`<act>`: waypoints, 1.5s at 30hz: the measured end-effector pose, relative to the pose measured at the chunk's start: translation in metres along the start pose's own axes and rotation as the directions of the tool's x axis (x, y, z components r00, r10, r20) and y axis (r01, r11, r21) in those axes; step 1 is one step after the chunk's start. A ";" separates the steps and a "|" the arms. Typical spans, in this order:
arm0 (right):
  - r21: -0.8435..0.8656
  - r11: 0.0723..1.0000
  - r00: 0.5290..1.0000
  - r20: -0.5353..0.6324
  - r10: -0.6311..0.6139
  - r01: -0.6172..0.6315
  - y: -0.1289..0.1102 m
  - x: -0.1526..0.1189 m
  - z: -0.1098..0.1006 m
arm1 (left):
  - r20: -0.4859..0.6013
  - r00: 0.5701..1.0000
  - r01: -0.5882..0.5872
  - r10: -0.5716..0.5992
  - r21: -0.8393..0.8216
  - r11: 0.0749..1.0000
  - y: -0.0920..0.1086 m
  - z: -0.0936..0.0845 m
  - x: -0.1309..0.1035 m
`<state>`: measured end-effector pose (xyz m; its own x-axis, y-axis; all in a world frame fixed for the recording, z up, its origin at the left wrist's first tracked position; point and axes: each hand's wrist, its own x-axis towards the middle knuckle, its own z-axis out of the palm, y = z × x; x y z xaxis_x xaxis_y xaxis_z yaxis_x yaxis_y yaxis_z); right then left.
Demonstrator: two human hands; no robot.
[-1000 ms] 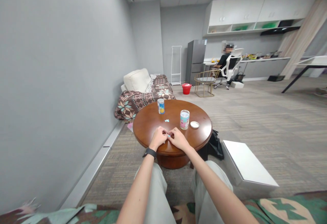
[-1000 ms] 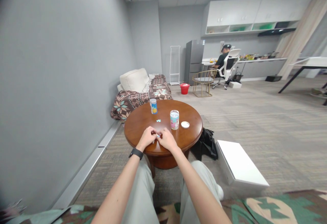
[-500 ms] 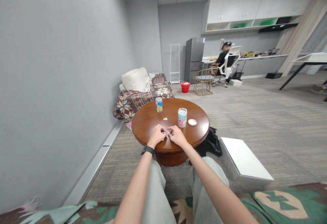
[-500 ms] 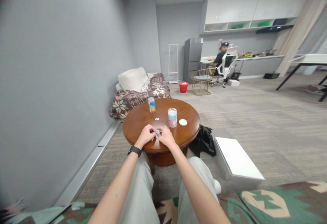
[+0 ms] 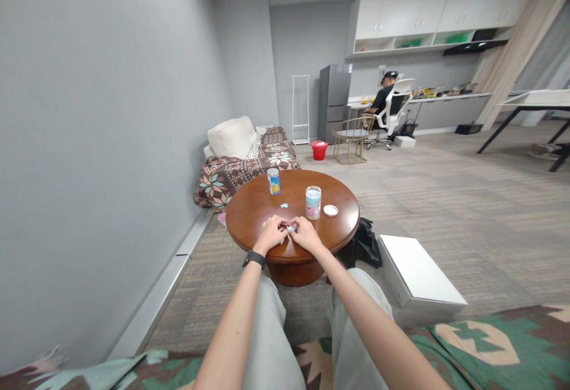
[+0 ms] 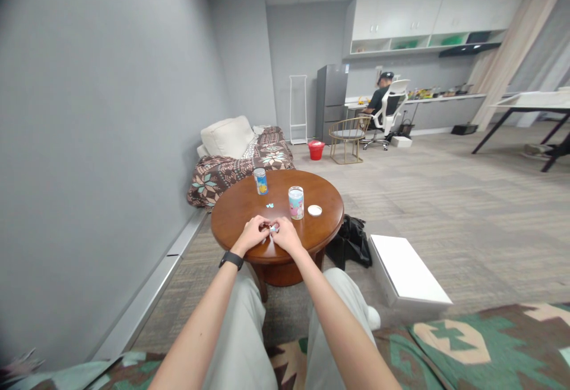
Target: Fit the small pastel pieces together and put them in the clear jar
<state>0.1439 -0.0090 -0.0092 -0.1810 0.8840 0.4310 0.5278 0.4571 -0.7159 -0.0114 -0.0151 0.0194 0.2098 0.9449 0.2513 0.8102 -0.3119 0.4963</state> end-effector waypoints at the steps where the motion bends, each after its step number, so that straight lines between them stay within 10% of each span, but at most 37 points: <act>1: 0.003 1.000 1.000 -0.007 0.006 -0.006 0.000 0.000 0.000 | 0.008 1.000 0.001 -0.001 0.010 1.000 0.000 0.000 0.000; 9: 0.060 0.998 0.998 -0.061 -0.004 0.008 -0.012 -0.001 -0.008 | 0.034 0.999 -0.017 0.016 0.031 0.999 0.005 -0.005 -0.003; 15: -0.070 0.974 0.963 -0.155 -0.222 0.214 -0.047 0.028 -0.069 | 0.039 0.999 -0.027 0.027 0.006 1.000 0.005 -0.005 -0.002; 23: -0.303 0.952 0.983 -0.184 -0.026 -0.032 -0.043 0.082 -0.130 | 0.052 0.998 -0.039 0.040 -0.024 0.999 0.005 -0.006 -0.003; 31: -0.016 0.983 0.929 -0.329 0.168 -0.183 -0.007 0.063 -0.095 | 0.075 0.995 -0.062 0.062 -0.009 0.998 0.006 -0.007 -0.003; 36: 0.148 0.980 0.977 -0.147 0.153 -0.131 0.014 0.039 -0.055 | 0.093 0.992 -0.085 0.087 -0.019 0.996 0.007 -0.008 -0.004; 45: 0.219 0.965 0.971 -0.155 0.180 -0.144 0.014 0.015 -0.024 | 0.093 0.992 -0.078 0.086 -0.080 0.994 0.005 -0.007 -0.002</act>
<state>0.1682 0.0083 0.0008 0.0480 0.9260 0.3745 0.3537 0.3349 -0.8733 -0.0116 -0.0195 0.0270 0.3287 0.9198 0.2143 0.7449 -0.3920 0.5399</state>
